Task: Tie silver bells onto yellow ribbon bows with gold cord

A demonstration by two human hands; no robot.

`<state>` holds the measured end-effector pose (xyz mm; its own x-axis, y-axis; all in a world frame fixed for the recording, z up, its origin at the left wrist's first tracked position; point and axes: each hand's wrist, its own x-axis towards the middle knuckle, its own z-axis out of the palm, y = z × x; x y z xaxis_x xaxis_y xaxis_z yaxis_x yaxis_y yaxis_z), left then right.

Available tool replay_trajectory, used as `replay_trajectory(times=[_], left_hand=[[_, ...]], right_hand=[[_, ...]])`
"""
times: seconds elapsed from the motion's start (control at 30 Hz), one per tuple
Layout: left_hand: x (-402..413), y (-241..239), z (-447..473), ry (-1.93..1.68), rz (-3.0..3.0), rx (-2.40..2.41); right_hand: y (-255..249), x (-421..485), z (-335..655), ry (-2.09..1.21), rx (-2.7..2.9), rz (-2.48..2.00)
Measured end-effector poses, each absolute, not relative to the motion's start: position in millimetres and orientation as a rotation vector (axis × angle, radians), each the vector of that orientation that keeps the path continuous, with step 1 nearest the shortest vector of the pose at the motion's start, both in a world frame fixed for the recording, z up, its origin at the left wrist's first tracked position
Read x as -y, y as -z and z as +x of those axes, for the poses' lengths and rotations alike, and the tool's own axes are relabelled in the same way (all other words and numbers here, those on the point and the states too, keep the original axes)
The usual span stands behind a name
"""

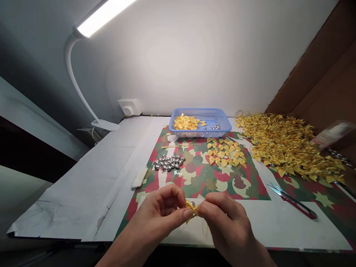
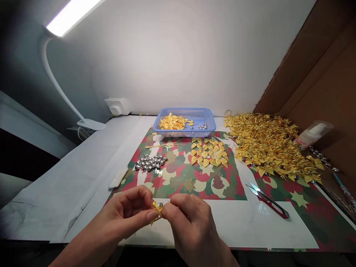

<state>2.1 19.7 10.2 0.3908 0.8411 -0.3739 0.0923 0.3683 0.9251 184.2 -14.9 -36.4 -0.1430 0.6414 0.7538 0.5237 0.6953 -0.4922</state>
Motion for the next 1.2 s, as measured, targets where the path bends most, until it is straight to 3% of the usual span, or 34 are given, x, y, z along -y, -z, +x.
replay_trajectory(times=[0.63,1.0,1.2], left_hand=[[-12.8,0.4,4.7,-0.676,1.454,-1.258],[-11.9,10.8,-0.1,-0.730,1.775,-1.138],[-8.4,8.4,9.9,-0.737,1.137,-1.107]], right_hand=[[46.9,23.6,166.9,-0.534,1.610,-0.923],[41.3,27.0,169.5,-1.136,1.419,-1.197],[60.5,33.1,145.4,-0.678,1.484,-1.059]])
